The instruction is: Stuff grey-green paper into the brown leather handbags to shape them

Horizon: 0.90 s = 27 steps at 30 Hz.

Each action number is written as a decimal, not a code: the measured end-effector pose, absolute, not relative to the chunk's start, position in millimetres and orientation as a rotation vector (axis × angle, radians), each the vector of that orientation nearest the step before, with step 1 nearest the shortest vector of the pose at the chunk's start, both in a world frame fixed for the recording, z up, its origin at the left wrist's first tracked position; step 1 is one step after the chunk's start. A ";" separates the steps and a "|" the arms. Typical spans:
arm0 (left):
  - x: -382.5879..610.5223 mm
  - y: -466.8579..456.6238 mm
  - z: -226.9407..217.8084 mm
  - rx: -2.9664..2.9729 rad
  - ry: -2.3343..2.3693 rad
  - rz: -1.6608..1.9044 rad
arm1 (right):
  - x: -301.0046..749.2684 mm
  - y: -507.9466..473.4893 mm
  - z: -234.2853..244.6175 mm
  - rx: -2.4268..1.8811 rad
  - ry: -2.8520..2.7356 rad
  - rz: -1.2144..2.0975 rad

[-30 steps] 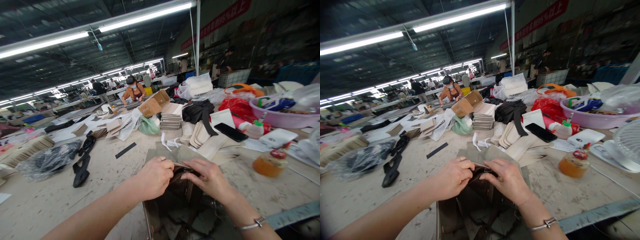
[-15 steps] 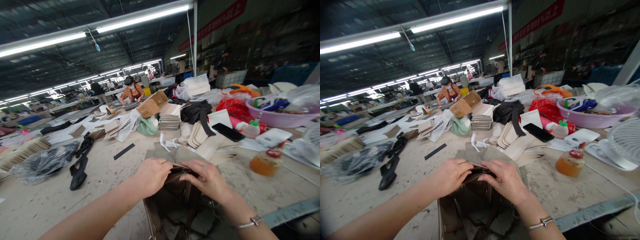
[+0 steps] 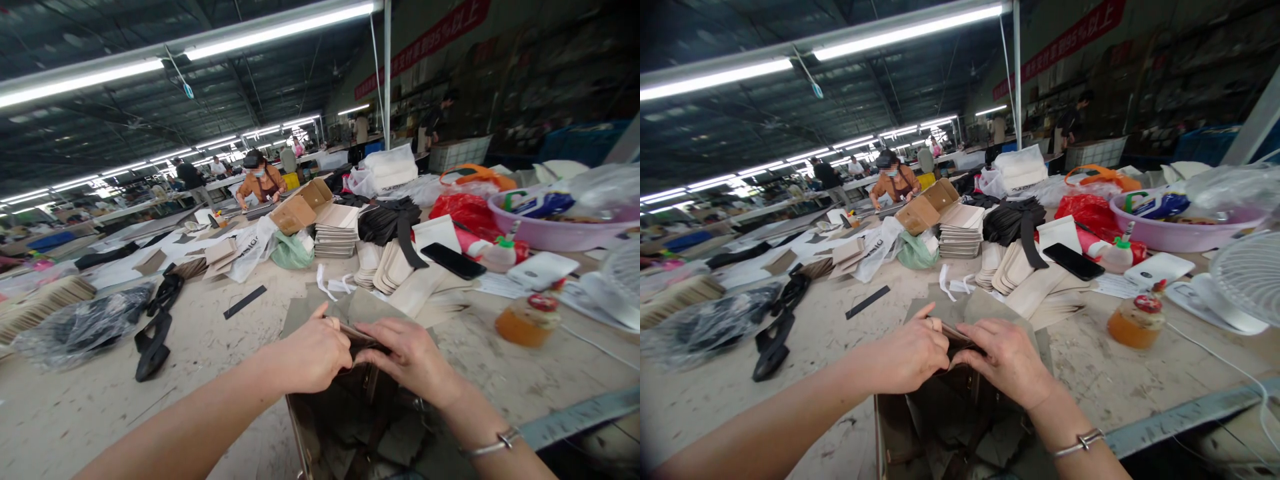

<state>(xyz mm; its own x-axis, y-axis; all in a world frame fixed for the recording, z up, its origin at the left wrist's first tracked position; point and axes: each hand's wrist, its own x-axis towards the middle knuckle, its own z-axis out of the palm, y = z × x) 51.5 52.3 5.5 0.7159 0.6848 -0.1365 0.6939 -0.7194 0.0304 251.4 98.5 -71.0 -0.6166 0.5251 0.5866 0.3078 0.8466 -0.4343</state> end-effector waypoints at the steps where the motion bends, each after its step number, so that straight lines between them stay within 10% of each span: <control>1: 53.1 52.5 4.4 2.849 1.116 -0.193 | 251.4 98.7 -70.7 -0.594 -2.281 0.380; 27: 46.3 47.5 2.7 2.649 1.773 -0.109 | 239.0 97.4 -64.5 -0.881 -2.243 0.533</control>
<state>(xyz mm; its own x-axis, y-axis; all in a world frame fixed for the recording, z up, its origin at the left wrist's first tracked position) 46.3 47.5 2.7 0.3796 0.9246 -0.0303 0.9214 -0.3808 -0.0778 239.0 97.4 -64.5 -0.5544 0.7129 0.4295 0.4433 0.6897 -0.5725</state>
